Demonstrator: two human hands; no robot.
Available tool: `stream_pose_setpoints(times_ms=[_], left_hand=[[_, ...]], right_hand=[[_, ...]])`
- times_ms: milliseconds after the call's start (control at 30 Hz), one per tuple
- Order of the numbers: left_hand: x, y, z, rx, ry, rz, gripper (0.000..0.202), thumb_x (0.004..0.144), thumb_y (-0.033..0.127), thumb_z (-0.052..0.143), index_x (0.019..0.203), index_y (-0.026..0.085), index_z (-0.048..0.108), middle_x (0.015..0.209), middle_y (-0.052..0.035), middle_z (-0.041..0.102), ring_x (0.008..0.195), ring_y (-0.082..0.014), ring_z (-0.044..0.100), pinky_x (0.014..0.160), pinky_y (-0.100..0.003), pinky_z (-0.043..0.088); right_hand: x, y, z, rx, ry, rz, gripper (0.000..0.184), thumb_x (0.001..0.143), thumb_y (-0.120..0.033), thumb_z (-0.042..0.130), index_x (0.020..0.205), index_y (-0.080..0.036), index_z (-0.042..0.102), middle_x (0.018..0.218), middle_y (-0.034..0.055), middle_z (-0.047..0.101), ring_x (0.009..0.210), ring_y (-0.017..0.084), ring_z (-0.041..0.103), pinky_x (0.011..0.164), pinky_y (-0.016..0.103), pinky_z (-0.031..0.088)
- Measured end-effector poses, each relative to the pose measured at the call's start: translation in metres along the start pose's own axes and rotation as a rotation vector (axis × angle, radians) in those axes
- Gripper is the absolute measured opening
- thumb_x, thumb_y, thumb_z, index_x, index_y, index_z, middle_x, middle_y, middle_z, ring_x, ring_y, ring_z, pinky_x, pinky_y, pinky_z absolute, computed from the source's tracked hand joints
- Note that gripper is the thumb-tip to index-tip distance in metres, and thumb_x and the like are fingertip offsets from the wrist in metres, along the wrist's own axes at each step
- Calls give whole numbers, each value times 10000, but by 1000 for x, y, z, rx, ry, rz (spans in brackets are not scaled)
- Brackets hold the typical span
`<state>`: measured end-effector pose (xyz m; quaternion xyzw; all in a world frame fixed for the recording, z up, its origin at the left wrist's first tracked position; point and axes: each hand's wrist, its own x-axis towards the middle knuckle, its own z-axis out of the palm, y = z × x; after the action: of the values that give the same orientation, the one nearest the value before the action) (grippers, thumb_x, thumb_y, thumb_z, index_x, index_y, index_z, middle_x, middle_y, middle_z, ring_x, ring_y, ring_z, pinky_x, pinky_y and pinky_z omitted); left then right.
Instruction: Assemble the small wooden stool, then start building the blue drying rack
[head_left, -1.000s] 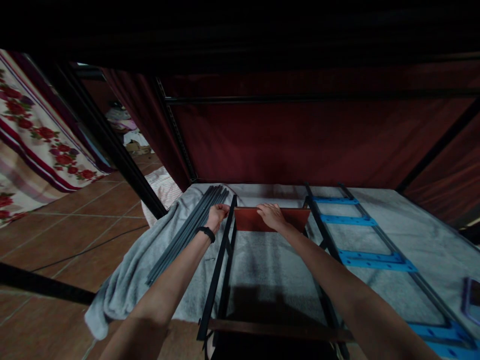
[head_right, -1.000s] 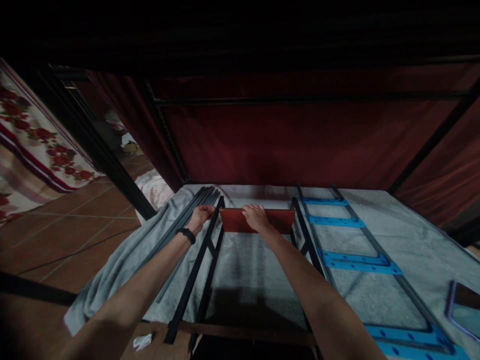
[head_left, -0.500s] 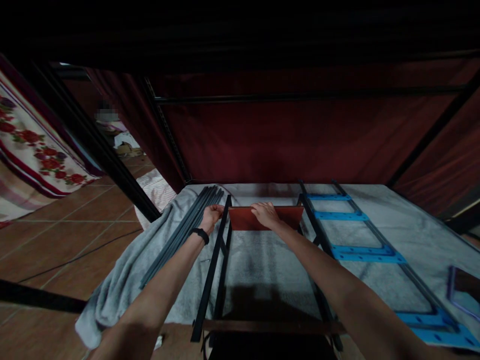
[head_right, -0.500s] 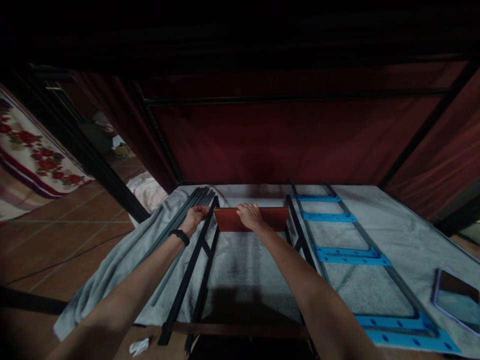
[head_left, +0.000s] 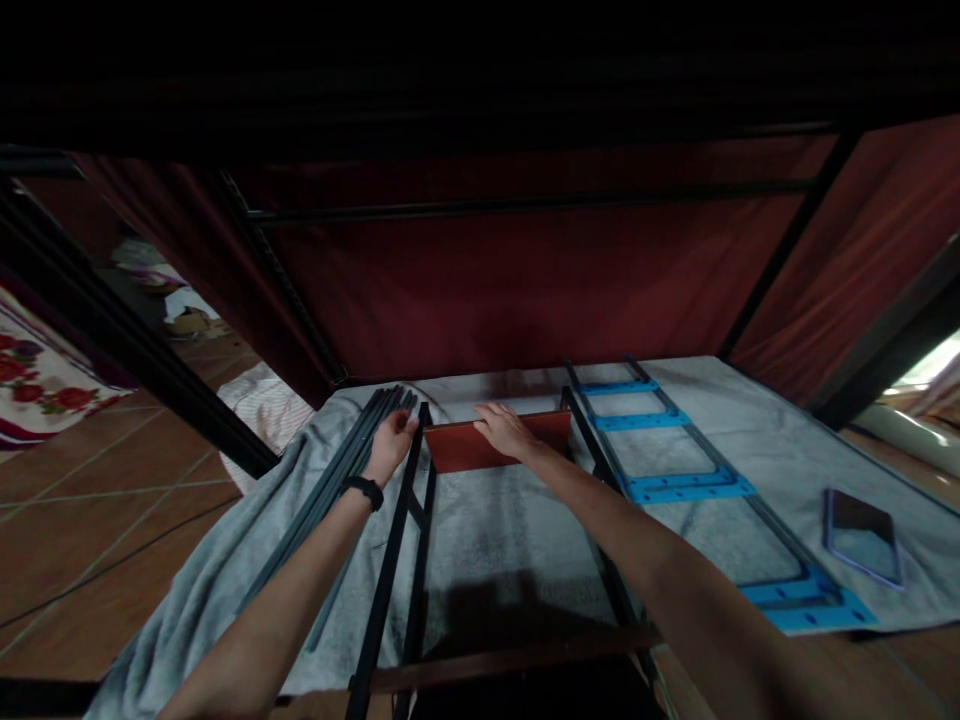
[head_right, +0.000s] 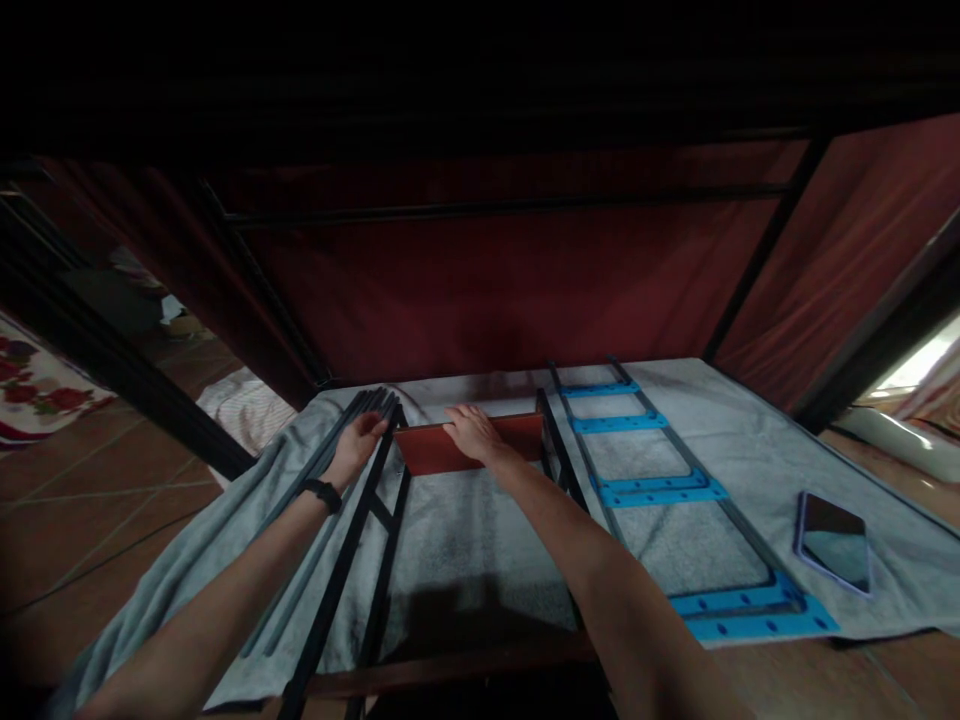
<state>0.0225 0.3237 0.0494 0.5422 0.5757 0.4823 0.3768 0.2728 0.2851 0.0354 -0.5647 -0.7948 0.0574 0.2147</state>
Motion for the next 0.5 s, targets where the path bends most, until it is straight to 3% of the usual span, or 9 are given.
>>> stream_pose_setpoints(times_ms=[100, 200, 300, 367, 433, 500], left_hand=[[-3, 16, 10, 317, -118, 366, 357, 730, 220, 698, 1085, 185, 678, 1193, -116, 637, 1223, -287, 539, 1099, -415, 392], [-11, 26, 31, 600, -259, 660, 440, 817, 249, 621, 1252, 181, 618, 1298, -127, 585, 1253, -287, 520, 1125, -425, 375], [-19, 26, 57, 720, -354, 729, 477, 857, 249, 591, 1328, 175, 571, 1337, -133, 564, 1270, -282, 508, 1122, -426, 378], [-20, 24, 75, 759, -398, 724, 485, 865, 242, 586, 1345, 176, 559, 1353, -136, 556, 1276, -284, 505, 1120, -438, 375], [-19, 23, 91, 778, -428, 714, 489, 872, 237, 583, 1355, 176, 551, 1366, -139, 552, 1282, -286, 501, 1121, -450, 368], [-16, 23, 105, 794, -455, 714, 498, 875, 229, 581, 1368, 171, 541, 1371, -142, 552, 1288, -288, 498, 1124, -456, 359]], right_hand=[[-4, 16, -15, 56, 61, -18, 420, 1000, -281, 416, 1406, -232, 513, 1401, 89, 551, 1320, 182, 451, 1110, 346, 321], [-17, 48, -38, 99, 148, 9, 438, 970, -253, 444, 1400, -215, 517, 1433, 91, 530, 1343, 191, 434, 1134, 364, 312], [-44, 97, -54, 156, 282, 160, 420, 959, -235, 430, 1358, -180, 548, 1394, 108, 559, 1314, 190, 474, 1114, 343, 350], [-69, 129, -56, 164, 338, 350, 413, 956, -195, 390, 1328, -143, 562, 1340, 131, 593, 1238, 191, 542, 1061, 340, 408], [-97, 155, -49, 150, 305, 472, 394, 946, -144, 355, 1240, -134, 617, 1208, 126, 666, 1114, 199, 616, 982, 356, 469], [-123, 169, -35, 146, 262, 500, 344, 938, -117, 375, 1087, -146, 684, 1042, 95, 720, 974, 198, 663, 893, 350, 514]])
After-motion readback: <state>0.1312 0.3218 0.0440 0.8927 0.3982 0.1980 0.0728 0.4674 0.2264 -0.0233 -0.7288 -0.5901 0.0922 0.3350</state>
